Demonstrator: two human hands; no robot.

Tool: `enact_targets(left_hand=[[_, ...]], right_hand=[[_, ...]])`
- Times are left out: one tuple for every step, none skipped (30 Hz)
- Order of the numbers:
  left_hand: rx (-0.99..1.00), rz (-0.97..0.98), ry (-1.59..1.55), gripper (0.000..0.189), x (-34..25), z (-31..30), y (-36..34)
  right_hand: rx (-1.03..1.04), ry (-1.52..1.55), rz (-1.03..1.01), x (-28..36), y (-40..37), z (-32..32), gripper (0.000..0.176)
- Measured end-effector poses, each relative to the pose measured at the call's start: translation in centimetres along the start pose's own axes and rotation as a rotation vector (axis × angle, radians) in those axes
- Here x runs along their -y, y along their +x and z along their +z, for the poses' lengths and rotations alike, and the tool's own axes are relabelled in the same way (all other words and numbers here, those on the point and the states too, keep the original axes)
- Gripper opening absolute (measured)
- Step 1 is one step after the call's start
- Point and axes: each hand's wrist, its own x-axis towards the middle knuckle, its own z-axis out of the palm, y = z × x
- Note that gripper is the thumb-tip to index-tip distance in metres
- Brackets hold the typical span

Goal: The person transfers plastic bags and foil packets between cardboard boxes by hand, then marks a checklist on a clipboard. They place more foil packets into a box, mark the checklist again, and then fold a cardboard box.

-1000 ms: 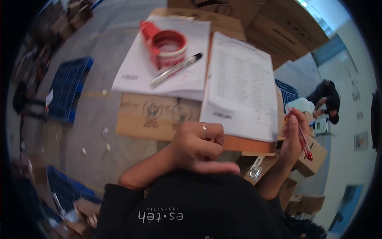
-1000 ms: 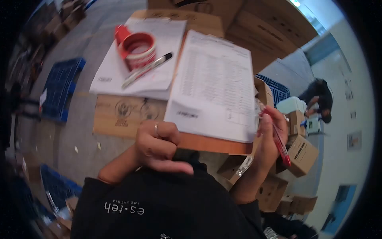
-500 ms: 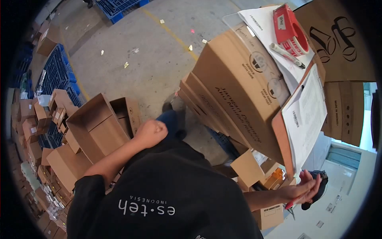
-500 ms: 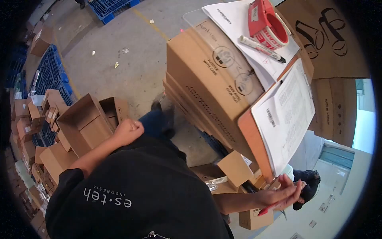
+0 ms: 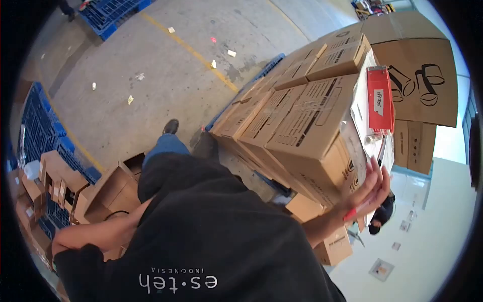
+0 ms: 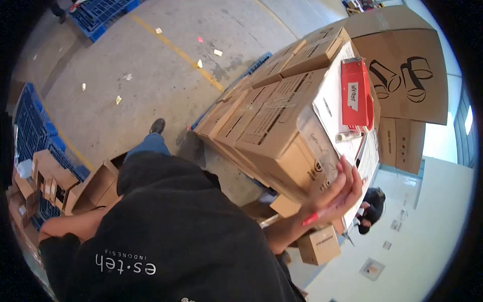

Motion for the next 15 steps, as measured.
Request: enact_targets(left_hand=[[0.051,0.0,0.096,0.044,-0.9,-1.6,0.6],[0.098,0.0,0.175,0.044,-1.9,-3.0,1.1],[0.139,0.007,0.256,0.044,-3.2,-4.4,1.6],[0.174,0.013,0.327,0.043,-4.4,-5.7,2.1],[0.202,0.021,0.377,0.043,-5.7,-6.8,2.4],[0.226,0.021,0.448,0.043,-6.7,-7.8,2.7],[0.252,0.01,0.501,0.043,-7.5,-8.9,3.0],[0.279,0.0,0.545,0.043,-8.2,-9.7,3.2],[0.301,-0.013,0.587,0.043,-8.8,-10.5,3.4],[0.323,-0.028,0.628,0.043,-9.5,-11.2,3.7],[0.344,-0.037,0.665,0.043,-10.4,-11.9,4.0],[0.364,-0.05,0.697,0.043,-11.4,-12.4,4.1],[0.389,-0.054,0.712,0.043,-12.3,-12.7,4.4],[0.412,-0.064,0.741,0.042,-12.8,-13.0,4.7],[0.431,-0.082,0.787,0.042,-12.9,-13.3,5.2]], right_hand=[[0.014,-0.046,-0.033,0.6,0.3,1.3,0.026],[0.032,-0.05,-0.089,1.5,0.6,2.5,0.027],[0.059,-0.187,-0.15,2.3,1.0,3.1,0.028],[0.026,-0.184,-0.147,2.6,1.1,4.0,0.029],[-0.012,-0.179,-0.14,2.8,1.0,4.6,0.029],[-0.045,-0.145,-0.05,3.4,0.6,5.1,0.03],[-0.053,-0.167,-0.04,3.5,0.4,5.9,0.03],[-0.064,-0.241,-0.058,3.6,-0.1,6.1,0.03],[-0.073,-0.32,-0.075,3.8,-0.5,6.0,0.03],[-0.037,-0.447,-0.102,3.9,-0.7,5.9,0.033],[-0.041,-0.485,-0.081,3.9,-0.8,6.3,0.033],[-0.064,-0.473,-0.086,3.7,-0.9,6.6,0.033],[-0.084,-0.46,-0.095,3.5,-0.9,6.8,0.034],[-0.079,-0.455,-0.069,3.4,-0.9,6.8,0.034],[-0.076,-0.488,-0.061,3.5,-0.9,6.7,0.034]])
